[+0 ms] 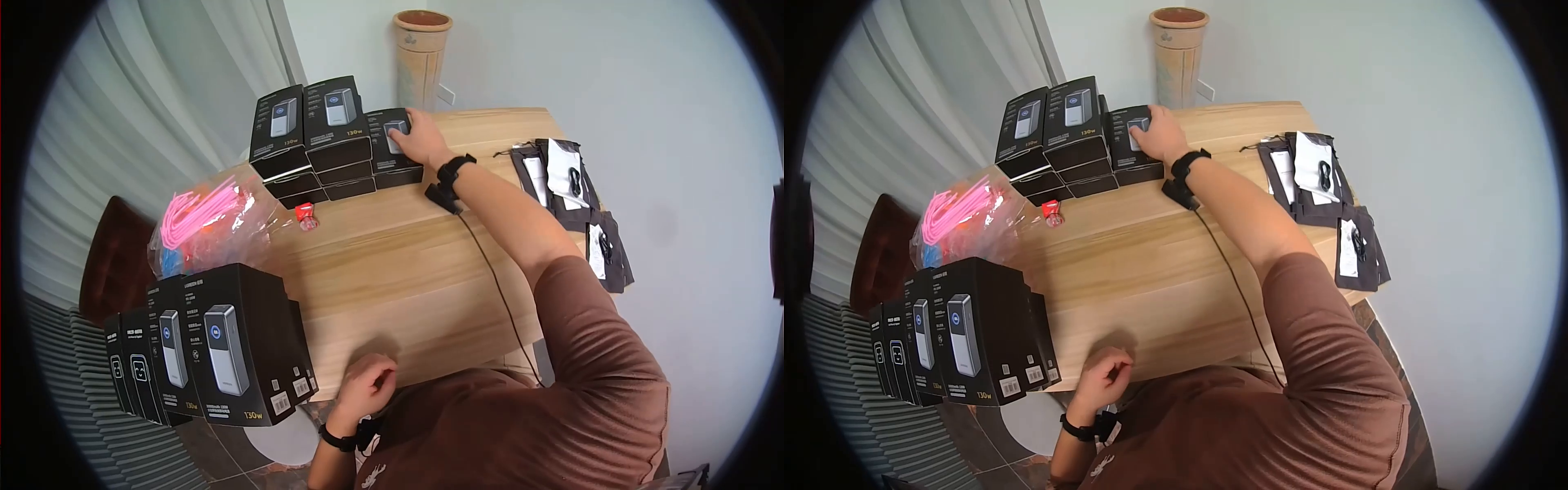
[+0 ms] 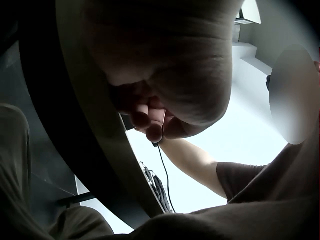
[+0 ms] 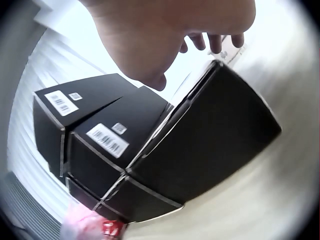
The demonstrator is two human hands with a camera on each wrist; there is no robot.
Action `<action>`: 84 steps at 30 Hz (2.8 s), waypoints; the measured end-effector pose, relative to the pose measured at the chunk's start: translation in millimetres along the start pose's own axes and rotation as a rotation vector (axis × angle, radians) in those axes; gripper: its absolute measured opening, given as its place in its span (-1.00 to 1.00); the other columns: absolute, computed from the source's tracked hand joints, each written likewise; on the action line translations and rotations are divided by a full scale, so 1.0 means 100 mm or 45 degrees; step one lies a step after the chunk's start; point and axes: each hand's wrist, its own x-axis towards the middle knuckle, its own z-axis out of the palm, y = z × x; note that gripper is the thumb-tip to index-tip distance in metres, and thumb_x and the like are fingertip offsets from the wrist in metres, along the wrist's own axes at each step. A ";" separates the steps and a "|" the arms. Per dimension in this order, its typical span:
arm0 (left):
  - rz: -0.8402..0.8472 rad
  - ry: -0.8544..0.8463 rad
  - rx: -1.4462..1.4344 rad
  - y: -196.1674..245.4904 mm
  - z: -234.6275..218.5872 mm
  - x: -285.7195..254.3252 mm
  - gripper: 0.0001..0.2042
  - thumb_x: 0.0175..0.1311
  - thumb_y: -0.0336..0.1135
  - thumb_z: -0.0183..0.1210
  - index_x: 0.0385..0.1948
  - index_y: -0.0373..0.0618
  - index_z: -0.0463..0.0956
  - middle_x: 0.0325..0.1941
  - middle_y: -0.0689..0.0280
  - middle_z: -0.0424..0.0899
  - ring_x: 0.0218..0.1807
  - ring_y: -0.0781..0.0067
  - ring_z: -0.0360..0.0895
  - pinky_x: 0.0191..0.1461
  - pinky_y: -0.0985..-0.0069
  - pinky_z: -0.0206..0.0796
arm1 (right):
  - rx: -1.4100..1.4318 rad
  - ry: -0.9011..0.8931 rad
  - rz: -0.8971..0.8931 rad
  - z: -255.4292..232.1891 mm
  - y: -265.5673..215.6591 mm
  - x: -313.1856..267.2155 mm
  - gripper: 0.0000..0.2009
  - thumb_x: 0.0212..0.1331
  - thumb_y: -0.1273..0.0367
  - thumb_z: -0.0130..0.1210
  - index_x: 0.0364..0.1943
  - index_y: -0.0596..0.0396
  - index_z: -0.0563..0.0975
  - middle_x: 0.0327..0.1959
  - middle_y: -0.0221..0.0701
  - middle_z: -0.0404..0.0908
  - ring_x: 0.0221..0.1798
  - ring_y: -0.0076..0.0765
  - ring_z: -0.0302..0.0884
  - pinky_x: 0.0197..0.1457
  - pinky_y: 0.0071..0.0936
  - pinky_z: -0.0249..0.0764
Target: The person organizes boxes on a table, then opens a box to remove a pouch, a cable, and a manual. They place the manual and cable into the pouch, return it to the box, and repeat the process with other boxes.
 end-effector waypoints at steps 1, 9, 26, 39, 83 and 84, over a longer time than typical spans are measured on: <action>0.048 0.015 0.036 -0.01 0.01 0.01 -0.84 0.14 -0.61 0.32 -0.28 -0.16 0.61 -0.33 0.22 0.66 -0.35 0.22 0.63 -0.29 0.38 0.48 | -0.096 -0.020 -0.064 0.01 0.01 0.12 -0.23 0.28 0.03 0.25 0.49 0.13 0.32 0.50 -0.12 0.38 0.50 0.11 0.34 0.54 -0.09 0.33; -0.017 -0.016 0.170 0.07 0.02 0.10 -0.84 0.11 -0.59 0.36 -0.32 -0.10 0.64 -0.39 0.25 0.65 -0.39 0.26 0.62 -0.30 0.36 0.49 | -0.482 -0.253 -0.260 0.01 -0.02 0.63 -0.31 0.40 -0.08 0.09 0.48 0.00 0.35 0.48 -0.17 0.43 0.53 0.00 0.34 0.55 -0.02 0.29; -0.296 0.104 0.111 0.07 0.24 0.18 -0.56 0.15 -0.61 0.36 0.08 -0.15 0.48 0.00 0.17 0.55 -0.07 0.27 0.55 -0.06 0.39 0.39 | -0.324 -0.381 -0.166 -0.76 0.02 -1.25 -0.38 0.41 -0.11 0.11 0.16 0.23 0.58 0.03 0.03 0.69 0.13 0.18 0.63 0.22 -0.06 0.55; -0.358 0.397 0.266 0.06 0.37 0.82 0.31 -0.18 -0.26 0.68 0.59 -0.31 -0.17 0.59 -0.16 0.12 0.61 -0.20 0.09 0.65 0.05 0.03 | 0.825 -0.601 0.259 -0.98 0.31 -1.94 -0.81 0.34 0.32 0.36 -0.24 0.16 0.64 -0.37 -0.55 0.64 -0.33 -0.66 0.48 -0.25 -0.58 0.44; -0.153 0.417 0.226 0.24 0.54 -0.26 -0.22 0.11 -0.52 0.41 0.45 -0.28 0.28 0.54 -0.04 0.26 0.56 -0.08 0.24 0.62 0.16 0.03 | 0.981 -0.779 0.126 -1.12 -0.37 -3.60 -0.44 0.34 0.50 0.25 0.43 0.12 0.44 0.03 -0.36 0.44 -0.05 -0.48 0.58 -0.02 -0.52 0.62; -0.136 0.392 0.239 0.26 0.53 -0.25 -0.23 0.11 -0.53 0.40 0.45 -0.28 0.29 0.55 -0.03 0.25 0.57 -0.06 0.23 0.64 0.16 0.01 | 1.014 -0.764 0.121 -1.11 -0.32 -3.62 -0.43 0.34 0.52 0.21 0.45 0.11 0.42 0.03 -0.40 0.44 -0.05 -0.51 0.55 -0.03 -0.54 0.58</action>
